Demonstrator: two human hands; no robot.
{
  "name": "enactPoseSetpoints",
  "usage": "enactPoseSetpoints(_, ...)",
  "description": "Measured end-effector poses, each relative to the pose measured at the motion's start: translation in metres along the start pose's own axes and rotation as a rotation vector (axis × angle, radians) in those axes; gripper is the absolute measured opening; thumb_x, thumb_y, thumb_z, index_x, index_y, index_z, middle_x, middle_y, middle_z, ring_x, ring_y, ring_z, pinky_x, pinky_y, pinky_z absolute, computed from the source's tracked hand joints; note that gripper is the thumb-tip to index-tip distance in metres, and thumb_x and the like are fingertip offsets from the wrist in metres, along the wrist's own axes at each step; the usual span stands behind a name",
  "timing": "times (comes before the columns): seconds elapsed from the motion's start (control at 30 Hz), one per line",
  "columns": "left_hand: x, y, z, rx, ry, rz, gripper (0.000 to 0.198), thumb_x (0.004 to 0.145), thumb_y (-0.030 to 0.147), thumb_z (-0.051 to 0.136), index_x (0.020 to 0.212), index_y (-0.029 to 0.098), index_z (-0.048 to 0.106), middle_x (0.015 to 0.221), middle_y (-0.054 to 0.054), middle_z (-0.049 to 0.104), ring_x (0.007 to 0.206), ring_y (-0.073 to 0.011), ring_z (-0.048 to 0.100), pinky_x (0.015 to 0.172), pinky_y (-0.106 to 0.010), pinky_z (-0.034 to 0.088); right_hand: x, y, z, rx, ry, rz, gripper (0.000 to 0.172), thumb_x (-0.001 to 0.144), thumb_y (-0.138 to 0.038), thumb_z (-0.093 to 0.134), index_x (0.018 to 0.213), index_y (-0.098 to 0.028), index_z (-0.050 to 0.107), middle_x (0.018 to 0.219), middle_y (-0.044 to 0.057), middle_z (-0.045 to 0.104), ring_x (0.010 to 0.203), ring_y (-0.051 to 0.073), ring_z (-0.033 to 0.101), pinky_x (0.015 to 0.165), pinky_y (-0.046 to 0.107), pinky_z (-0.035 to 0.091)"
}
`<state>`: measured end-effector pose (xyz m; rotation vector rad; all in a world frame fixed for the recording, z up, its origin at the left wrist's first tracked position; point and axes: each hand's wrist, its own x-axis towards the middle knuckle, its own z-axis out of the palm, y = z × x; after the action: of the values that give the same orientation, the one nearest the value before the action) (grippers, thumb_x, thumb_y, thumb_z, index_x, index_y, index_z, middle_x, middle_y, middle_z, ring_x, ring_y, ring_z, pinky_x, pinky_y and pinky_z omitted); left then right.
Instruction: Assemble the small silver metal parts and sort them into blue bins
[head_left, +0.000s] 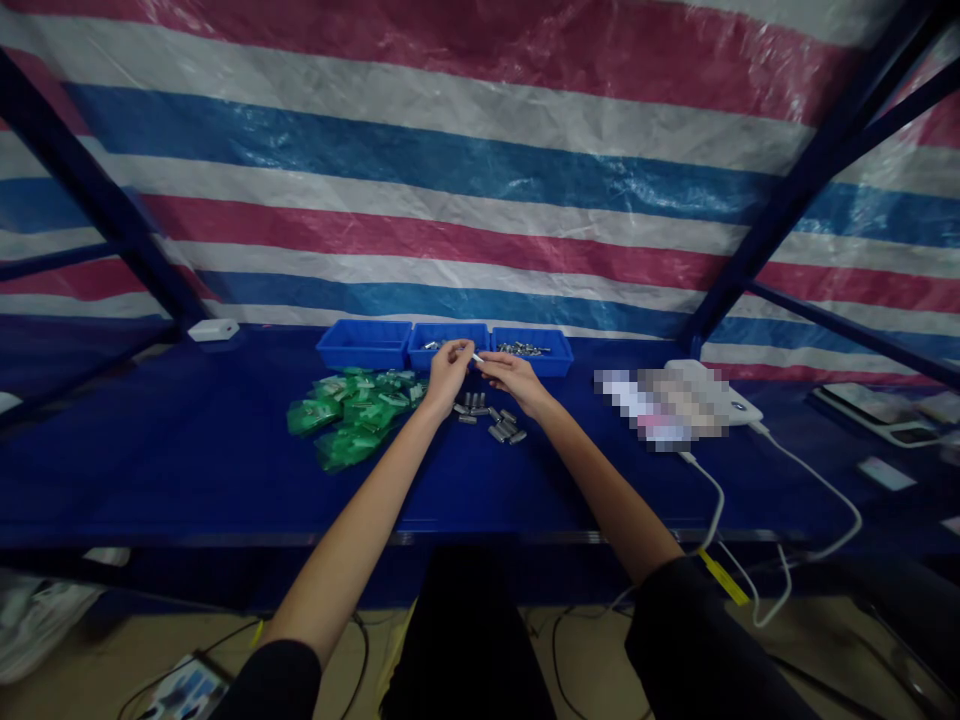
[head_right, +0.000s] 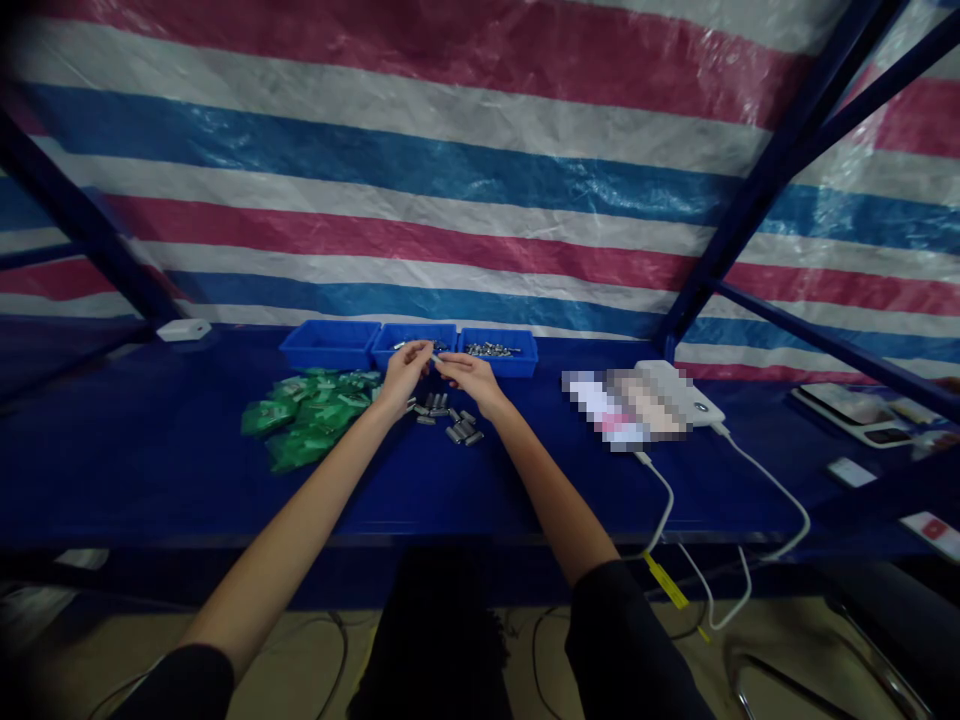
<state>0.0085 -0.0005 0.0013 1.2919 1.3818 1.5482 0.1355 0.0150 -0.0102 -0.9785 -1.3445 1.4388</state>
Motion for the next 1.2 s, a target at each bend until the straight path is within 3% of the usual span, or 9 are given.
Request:
enactPoseSetpoints(0.17,0.002,-0.002,-0.001,0.073,-0.017,0.047,0.014,0.076,0.026,0.054,0.085,0.016,0.058,0.057,0.004,0.049,0.058,-0.0110,0.051,0.059,-0.022,0.042,-0.003,0.003,0.007,0.008,-0.055,-0.048,0.038,0.055,-0.031,0.076,0.089,-0.018,0.066,0.074,0.001,0.068,0.067,0.011,0.061,0.060,0.023,0.046)
enactPoseSetpoints(0.33,0.000,-0.001,-0.007,0.400,0.001,0.180,0.021,0.082,0.035,0.047,0.087,0.018,0.057,0.068,-0.001,0.059,0.067,-0.0149,0.056,0.066,-0.025,0.042,0.000,0.002,0.004,-0.016,-0.016,-0.072,0.031,0.059,-0.032,0.072,0.087,-0.018,0.068,0.073,0.001,0.068,0.066,0.010,0.059,0.062,0.023,0.046)
enactPoseSetpoints(0.53,-0.017,0.001,-0.005,0.930,-0.140,0.138,0.046,0.089,0.049,0.026,0.094,0.015,0.056,0.091,-0.013,0.064,0.093,-0.0275,0.058,0.081,-0.038,0.040,0.006,-0.002,-0.001,-0.011,0.131,-0.065,0.029,0.064,-0.042,0.066,0.081,-0.018,0.069,0.071,0.001,0.066,0.058,0.008,0.054,0.058,0.022,0.044)
enactPoseSetpoints(0.67,-0.029,-0.003,0.007,1.116,-0.226,0.184,0.049,0.089,0.049,0.025,0.098,0.012,0.056,0.107,-0.019,0.057,0.103,-0.0305,0.053,0.083,-0.040,0.040,0.008,-0.001,-0.003,-0.004,0.224,-0.108,0.029,0.061,-0.041,0.068,0.075,-0.016,0.068,0.068,0.001,0.065,0.057,0.009,0.053,0.058,0.022,0.043)
enactPoseSetpoints(0.93,-0.033,-0.014,0.026,1.088,-0.411,0.405,0.032,0.089,0.039,0.033,0.091,0.018,0.057,0.098,-0.010,0.060,0.096,-0.0243,0.055,0.082,-0.036,0.043,0.009,0.001,-0.007,-0.058,0.286,-0.166,0.032,0.058,-0.041,0.070,0.076,-0.015,0.069,0.066,0.001,0.064,0.058,0.010,0.054,0.058,0.024,0.043)
enactPoseSetpoints(1.2,-0.023,-0.015,0.014,0.907,-0.553,0.402,0.028,0.075,0.045,0.056,0.085,0.019,0.060,0.095,-0.006,0.060,0.089,-0.0211,0.057,0.075,-0.030,0.047,0.009,0.003,-0.007,-0.034,0.259,-0.119,0.033,0.059,-0.042,0.069,0.076,-0.014,0.069,0.063,0.001,0.064,0.058,0.011,0.056,0.059,0.025,0.046)
